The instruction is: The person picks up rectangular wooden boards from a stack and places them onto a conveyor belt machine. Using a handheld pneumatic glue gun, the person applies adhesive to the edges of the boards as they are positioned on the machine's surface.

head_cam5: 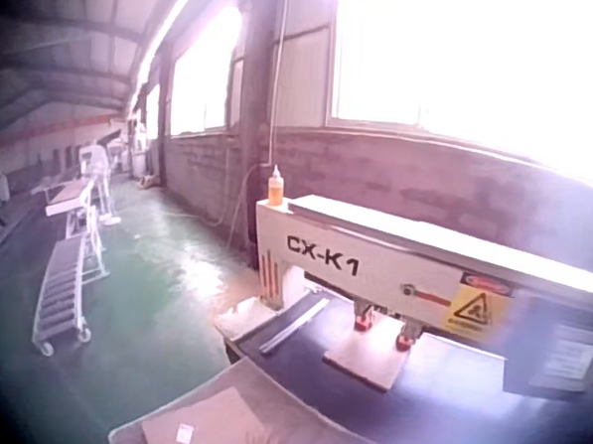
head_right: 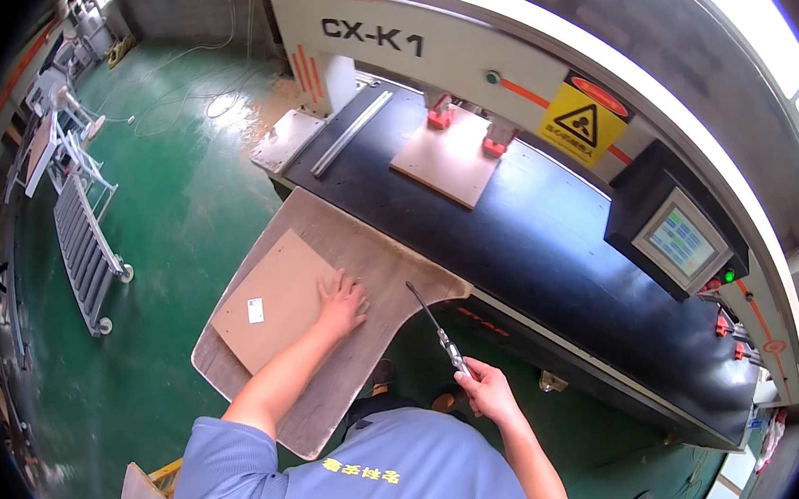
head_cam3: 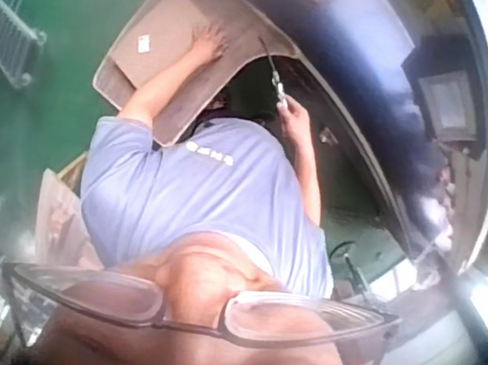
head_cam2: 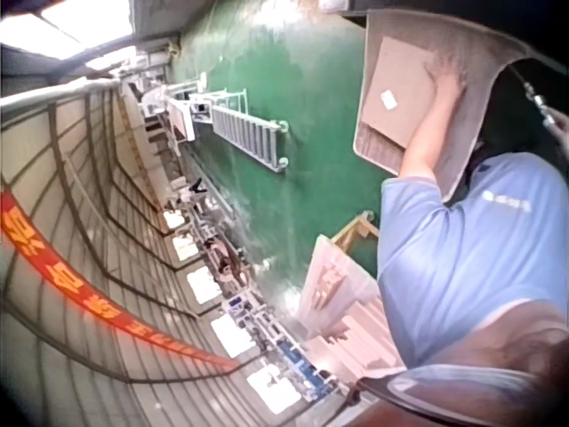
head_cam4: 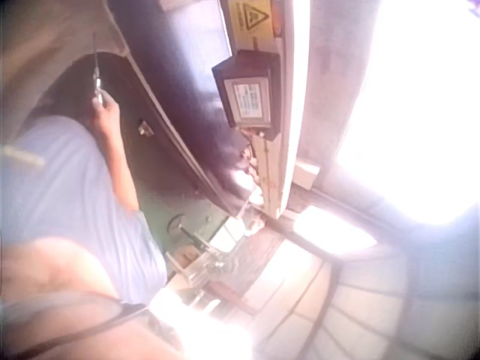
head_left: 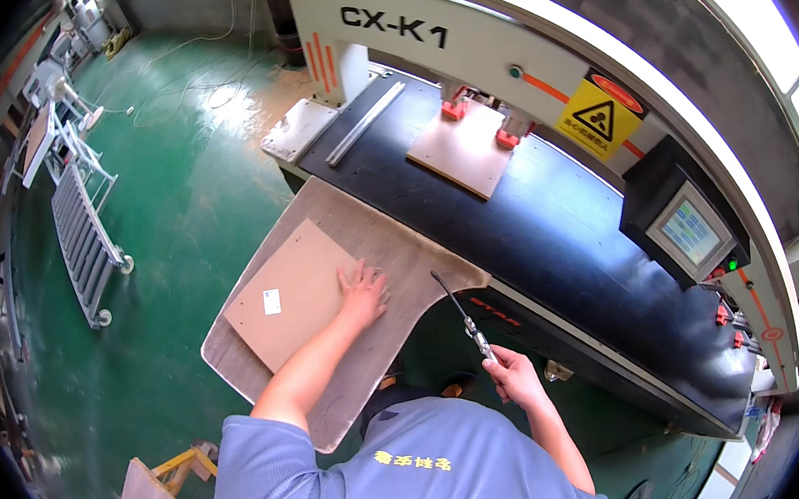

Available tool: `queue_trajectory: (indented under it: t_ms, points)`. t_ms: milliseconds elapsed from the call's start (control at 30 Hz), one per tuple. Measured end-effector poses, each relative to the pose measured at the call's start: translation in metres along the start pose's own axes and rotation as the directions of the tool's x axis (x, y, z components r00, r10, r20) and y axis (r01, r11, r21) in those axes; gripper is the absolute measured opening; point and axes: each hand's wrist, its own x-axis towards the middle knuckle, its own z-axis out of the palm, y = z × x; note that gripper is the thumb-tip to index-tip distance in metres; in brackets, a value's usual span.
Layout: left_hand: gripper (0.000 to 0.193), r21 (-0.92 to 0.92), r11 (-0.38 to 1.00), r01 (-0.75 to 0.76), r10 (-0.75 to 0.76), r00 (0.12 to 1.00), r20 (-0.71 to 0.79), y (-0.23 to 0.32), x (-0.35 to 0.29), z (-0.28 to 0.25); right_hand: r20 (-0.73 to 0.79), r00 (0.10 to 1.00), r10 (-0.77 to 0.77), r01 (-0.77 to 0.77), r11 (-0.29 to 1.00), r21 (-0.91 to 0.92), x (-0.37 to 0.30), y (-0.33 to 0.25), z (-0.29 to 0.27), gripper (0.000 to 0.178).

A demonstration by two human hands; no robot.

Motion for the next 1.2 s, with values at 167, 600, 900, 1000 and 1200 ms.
queue_trajectory:
  t_ms: [167,600,900,1000,1200]
  points:
    - [0.057,0.068,0.979,0.194,-0.195,0.981,-0.001,0.017,-0.001,-0.009,-0.129,0.991,-0.044,0.051,0.997,0.051,0.018,0.021,-0.058,0.031]
    - [0.058,0.07,0.909,0.411,-0.415,0.908,0.053,0.021,-0.022,-0.016,-0.491,0.861,0.134,0.182,0.821,0.542,-0.005,0.129,-0.19,0.024]
    - [0.081,-0.043,0.999,0.021,-0.03,0.973,-0.229,0.03,0.236,-0.021,-0.195,0.97,0.146,-0.058,0.916,0.397,-0.028,0.082,-0.185,0.038]
    - [0.084,-0.001,1.0,-0.026,0.026,0.984,-0.175,0.034,0.319,-0.032,-0.124,0.985,0.12,-0.076,0.948,0.31,-0.024,0.035,-0.162,0.023]
    - [0.087,0.127,0.982,-0.14,0.149,0.987,-0.065,0.043,0.378,-0.041,-0.186,0.954,0.235,-0.166,0.931,0.326,-0.009,0.008,-0.124,0.04]
